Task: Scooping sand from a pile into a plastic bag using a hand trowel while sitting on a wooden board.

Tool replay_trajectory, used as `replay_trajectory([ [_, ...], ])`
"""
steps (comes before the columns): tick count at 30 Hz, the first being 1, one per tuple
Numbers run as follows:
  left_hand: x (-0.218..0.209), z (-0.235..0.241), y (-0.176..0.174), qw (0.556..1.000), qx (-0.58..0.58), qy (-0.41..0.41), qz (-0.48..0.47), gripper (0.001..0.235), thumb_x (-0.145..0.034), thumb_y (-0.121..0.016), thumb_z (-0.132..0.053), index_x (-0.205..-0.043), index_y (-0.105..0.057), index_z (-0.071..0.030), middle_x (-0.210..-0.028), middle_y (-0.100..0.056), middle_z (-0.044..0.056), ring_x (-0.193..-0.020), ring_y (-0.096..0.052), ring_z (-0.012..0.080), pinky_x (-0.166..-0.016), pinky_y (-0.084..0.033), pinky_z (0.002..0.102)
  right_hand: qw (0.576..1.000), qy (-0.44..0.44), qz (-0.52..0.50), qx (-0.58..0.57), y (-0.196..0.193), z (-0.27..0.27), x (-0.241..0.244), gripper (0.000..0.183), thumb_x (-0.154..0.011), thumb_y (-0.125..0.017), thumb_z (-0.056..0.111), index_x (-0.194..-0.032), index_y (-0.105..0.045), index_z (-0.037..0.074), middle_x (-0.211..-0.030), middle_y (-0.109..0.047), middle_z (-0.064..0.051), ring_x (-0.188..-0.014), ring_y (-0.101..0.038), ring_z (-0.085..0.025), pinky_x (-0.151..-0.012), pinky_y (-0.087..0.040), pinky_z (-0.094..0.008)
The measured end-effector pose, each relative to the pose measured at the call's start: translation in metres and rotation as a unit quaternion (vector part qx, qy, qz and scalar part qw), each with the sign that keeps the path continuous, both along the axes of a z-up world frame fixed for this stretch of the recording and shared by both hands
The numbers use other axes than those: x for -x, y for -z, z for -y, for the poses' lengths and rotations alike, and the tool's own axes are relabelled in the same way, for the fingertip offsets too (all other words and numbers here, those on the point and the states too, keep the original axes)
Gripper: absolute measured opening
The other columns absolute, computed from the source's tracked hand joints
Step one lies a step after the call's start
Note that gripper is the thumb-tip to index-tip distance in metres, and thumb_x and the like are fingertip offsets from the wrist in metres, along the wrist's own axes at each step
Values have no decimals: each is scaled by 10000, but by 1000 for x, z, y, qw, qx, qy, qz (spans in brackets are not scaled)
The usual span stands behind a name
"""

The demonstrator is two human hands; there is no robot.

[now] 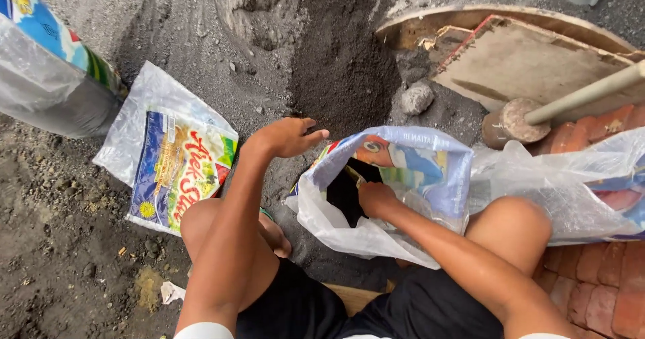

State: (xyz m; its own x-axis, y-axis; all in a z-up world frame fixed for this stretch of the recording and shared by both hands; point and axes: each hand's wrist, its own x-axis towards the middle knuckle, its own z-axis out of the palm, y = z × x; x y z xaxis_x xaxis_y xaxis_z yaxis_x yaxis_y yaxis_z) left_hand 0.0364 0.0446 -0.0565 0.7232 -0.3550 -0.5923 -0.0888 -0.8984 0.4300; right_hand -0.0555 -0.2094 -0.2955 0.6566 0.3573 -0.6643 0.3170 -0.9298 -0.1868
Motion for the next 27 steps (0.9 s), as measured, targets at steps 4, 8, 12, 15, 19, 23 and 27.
replay_trajectory([
  [4, 6, -3, -14, 1000, 4, 11, -3, 792, -1021, -325, -650, -1526, -465, -56, -1448, -574, 250, -1388, -512, 426, -1179, -377, 569, 997, -48, 9, 64, -57, 5, -27, 105, -871, -658, 42, -837, -746, -1, -790, -722, -183, -652, -681, -297, -563, -557, -397],
  [8, 18, -4, -52, 996, 87, 3, -27, 760, -998, -306, -637, -1380, -599, -49, -1340, -665, 216, -1322, -579, 411, -1136, -411, 564, 992, -19, 73, 99, -33, 18, -47, 177, -888, -606, 50, -928, -777, 27, -910, -740, -176, -816, -721, -333, -661, -537, -439],
  [12, 24, -4, -62, 971, 233, -3, -43, 686, -990, -355, -614, -993, -720, -35, -952, -751, 209, -1011, -731, 332, -967, -550, 463, 986, -32, 106, 126, 2, 17, -32, 201, -889, -613, 95, -1013, -766, 54, -958, -749, -153, -890, -734, -323, -719, -551, -451],
  [15, 20, -1, -41, 959, 279, 41, -26, 574, -944, -502, -617, -849, -660, -73, -770, -702, 139, -809, -664, 280, -810, -531, 417, 998, 22, 46, 22, -35, 4, -6, 128, -907, -600, 55, -868, -711, 3, -761, -699, -153, -700, -704, -264, -590, -567, -369],
  [19, 28, 7, -43, 954, 285, 78, -38, 518, -887, -633, -595, -794, -618, -86, -681, -644, 97, -716, -618, 245, -717, -515, 385, 996, 78, 16, -43, -16, 7, 15, 158, -950, -570, 78, -826, -651, 22, -686, -645, -135, -597, -641, -227, -511, -535, -326],
  [23, 32, 14, -45, 959, 263, 100, -35, 410, -906, -629, -501, -791, -614, -107, -632, -599, 68, -662, -569, 227, -664, -497, 373, 984, 155, -89, -12, 3, 5, 32, 205, -948, -568, 154, -991, -652, -28, -816, -664, -156, -711, -653, -227, -583, -539, -348],
  [27, 36, 10, -75, 945, 310, 99, -17, 267, -932, -564, -285, -702, -581, -149, -539, -538, 32, -584, -542, 184, -624, -491, 336, 926, 257, -196, 194, 54, -10, 34, 572, -996, -563, 467, -1307, -621, -11, -1100, -710, -158, -1055, -671, -208, -890, -554, -293],
])
